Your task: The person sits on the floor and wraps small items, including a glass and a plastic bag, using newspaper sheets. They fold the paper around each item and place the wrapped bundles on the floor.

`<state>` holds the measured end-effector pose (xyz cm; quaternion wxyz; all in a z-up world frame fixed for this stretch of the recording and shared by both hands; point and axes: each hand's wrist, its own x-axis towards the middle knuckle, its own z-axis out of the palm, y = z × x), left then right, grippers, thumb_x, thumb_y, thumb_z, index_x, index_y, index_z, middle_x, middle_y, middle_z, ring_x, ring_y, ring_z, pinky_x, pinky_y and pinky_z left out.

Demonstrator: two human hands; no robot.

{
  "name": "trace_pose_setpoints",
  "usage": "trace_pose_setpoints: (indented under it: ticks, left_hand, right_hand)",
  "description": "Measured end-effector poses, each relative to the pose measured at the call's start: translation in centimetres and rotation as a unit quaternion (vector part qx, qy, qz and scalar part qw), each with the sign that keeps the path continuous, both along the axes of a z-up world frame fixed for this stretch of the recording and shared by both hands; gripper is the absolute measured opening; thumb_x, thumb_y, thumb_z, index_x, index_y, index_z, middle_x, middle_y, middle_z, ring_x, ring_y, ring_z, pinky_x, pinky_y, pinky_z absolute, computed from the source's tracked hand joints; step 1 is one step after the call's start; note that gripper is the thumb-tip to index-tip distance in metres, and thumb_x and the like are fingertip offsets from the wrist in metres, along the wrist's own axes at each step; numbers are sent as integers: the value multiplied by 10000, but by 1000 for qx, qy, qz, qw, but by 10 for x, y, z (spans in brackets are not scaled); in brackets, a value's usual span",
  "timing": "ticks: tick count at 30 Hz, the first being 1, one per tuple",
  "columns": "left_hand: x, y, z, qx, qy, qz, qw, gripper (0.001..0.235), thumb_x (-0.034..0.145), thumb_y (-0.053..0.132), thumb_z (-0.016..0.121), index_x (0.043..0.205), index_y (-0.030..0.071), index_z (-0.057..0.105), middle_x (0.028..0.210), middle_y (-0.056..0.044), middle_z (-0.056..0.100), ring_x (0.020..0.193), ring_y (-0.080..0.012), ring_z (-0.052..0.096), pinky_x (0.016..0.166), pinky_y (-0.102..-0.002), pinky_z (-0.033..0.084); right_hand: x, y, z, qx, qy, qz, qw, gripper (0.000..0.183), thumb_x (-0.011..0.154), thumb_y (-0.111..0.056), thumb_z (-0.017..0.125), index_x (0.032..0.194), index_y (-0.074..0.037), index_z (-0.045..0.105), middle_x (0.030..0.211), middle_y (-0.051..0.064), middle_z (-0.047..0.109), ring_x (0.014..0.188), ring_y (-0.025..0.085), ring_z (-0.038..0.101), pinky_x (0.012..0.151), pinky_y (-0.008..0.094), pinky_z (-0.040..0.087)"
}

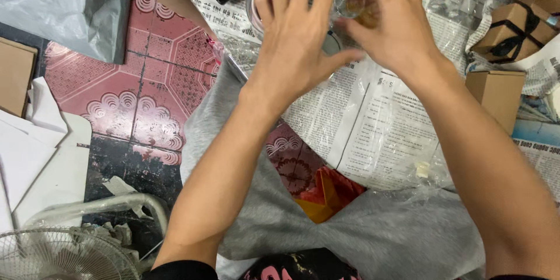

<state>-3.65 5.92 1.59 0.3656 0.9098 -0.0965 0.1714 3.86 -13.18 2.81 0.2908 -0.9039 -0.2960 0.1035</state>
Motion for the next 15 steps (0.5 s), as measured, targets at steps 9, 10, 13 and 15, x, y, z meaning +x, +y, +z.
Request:
trace_pose_setpoints:
  ticks: [9, 10, 13, 15]
  left_hand:
    - [-5, -15, -14, 140, 117, -7, 983, 1348, 415, 410, 999, 1505, 19, 306, 1285, -254, 574, 1435, -495, 292, 1175, -670, 97]
    - [-4, -17, -16, 156, 125, -6, 980, 1348, 435, 382, 992, 1519, 9, 282, 1274, -259, 595, 1448, -495, 286, 1182, -672, 80]
    - [-3, -23, -24, 195, 78, 25, 977, 1065, 672, 50, 850, 1568, 22, 276, 1226, -201, 654, 1492, -470, 301, 1209, -668, 98]
    - [-4, -25, -29, 158, 79, 34, 984, 1039, 645, 14, 786, 1554, 16, 283, 1222, -226, 658, 1475, -466, 319, 1184, -663, 121]
  right_hand:
    - [9, 5, -21, 62, -36, -4, 997, 433, 932, -22, 796, 1336, -13, 641, 1254, 128, 739, 1143, 240, 729, 960, 343, 567]
    - [9, 4, -21, 61, -27, -12, 998, 448, 931, -28, 793, 1355, -27, 646, 1256, 115, 745, 1142, 231, 732, 956, 338, 566]
    - [11, -3, -21, 71, -20, 4, 997, 452, 939, -31, 807, 1353, -21, 624, 1294, 119, 728, 1133, 237, 728, 978, 341, 565]
    - [12, -17, -18, 51, -84, 33, 995, 524, 895, -66, 873, 1337, -13, 597, 1285, 149, 680, 1131, 299, 688, 944, 387, 540]
